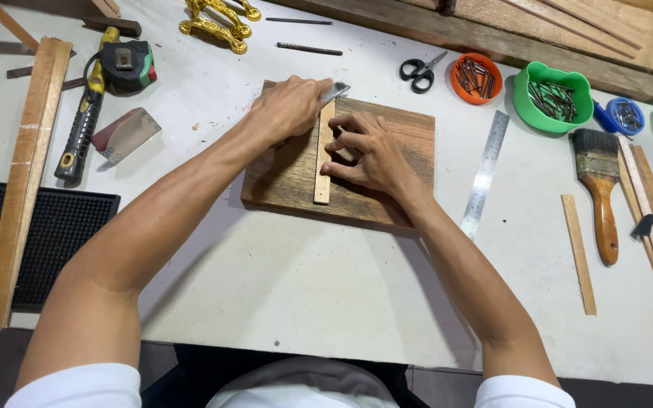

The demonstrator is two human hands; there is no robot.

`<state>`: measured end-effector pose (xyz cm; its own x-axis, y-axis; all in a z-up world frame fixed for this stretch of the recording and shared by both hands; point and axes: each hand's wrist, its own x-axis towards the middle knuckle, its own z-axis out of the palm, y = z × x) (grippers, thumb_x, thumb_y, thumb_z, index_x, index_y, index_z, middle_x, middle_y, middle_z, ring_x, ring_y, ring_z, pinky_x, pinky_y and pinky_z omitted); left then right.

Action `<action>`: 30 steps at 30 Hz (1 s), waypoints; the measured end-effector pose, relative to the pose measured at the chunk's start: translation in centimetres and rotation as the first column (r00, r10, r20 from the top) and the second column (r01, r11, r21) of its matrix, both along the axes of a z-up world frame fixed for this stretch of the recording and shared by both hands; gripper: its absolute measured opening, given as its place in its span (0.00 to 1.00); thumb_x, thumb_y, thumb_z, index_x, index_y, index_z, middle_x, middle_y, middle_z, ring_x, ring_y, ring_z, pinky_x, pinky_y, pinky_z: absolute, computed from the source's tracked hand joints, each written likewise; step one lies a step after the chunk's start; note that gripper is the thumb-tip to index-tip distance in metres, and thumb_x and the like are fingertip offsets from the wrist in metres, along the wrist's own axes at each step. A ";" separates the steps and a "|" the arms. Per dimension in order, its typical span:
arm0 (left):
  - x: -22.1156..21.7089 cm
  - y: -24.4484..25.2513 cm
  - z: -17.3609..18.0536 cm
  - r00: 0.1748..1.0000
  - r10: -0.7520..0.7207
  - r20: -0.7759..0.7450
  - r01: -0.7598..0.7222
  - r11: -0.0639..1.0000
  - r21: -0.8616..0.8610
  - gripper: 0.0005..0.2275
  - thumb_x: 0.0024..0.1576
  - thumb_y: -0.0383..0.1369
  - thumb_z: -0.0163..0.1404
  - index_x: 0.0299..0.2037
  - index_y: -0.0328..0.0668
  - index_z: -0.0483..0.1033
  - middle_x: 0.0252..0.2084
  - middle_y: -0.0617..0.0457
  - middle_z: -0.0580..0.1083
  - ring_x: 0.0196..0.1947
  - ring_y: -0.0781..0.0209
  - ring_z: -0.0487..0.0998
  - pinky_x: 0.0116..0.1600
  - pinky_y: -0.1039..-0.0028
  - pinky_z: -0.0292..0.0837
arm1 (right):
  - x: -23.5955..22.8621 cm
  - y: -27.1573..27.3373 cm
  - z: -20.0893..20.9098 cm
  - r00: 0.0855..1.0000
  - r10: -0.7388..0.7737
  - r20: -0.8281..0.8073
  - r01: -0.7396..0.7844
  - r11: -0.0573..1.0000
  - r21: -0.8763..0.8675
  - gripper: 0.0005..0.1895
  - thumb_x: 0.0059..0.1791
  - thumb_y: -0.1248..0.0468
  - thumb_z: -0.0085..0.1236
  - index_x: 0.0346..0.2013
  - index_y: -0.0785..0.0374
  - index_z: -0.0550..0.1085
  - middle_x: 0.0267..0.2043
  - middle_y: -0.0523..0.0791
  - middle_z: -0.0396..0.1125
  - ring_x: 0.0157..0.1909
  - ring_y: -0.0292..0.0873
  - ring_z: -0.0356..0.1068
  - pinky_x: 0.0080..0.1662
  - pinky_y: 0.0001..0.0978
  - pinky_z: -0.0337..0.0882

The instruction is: Measuring thin wood strips with a metal ruler and shaving them down using a utility knife on a wooden block.

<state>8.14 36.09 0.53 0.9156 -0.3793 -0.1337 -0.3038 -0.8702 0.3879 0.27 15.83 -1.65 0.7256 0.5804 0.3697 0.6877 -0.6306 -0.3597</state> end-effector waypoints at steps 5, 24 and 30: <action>1.0 -0.7 -1.7 0.999 -0.005 0.053 0.006 1.000 -0.021 0.18 0.69 0.26 0.31 0.64 0.48 0.69 0.24 0.47 0.73 0.14 0.61 0.69 0.18 0.75 0.71 | 0.0 0.1 0.2 1.000 -0.005 0.004 0.005 1.000 -0.005 0.22 0.41 0.39 0.70 0.36 0.51 0.82 0.59 0.39 0.69 0.58 0.42 0.65 0.60 0.40 0.66; -1.5 0.8 -0.4 0.999 -0.020 0.027 0.022 0.997 -0.074 0.18 0.67 0.29 0.32 0.65 0.49 0.68 0.20 0.52 0.71 0.14 0.64 0.68 0.18 0.72 0.70 | 0.2 -0.3 -0.9 0.999 -0.037 0.016 0.037 0.999 0.004 0.24 0.39 0.38 0.72 0.34 0.51 0.82 0.42 0.41 0.62 0.48 0.43 0.60 0.53 0.41 0.68; -0.7 0.5 -0.7 0.996 0.032 0.084 -0.025 0.997 -0.074 0.19 0.65 0.33 0.37 0.67 0.52 0.65 0.22 0.52 0.73 0.15 0.65 0.68 0.20 0.74 0.71 | 0.4 -0.4 -1.2 0.999 -0.018 0.035 0.017 1.000 0.026 0.24 0.39 0.36 0.71 0.35 0.51 0.83 0.41 0.39 0.62 0.48 0.42 0.60 0.54 0.40 0.67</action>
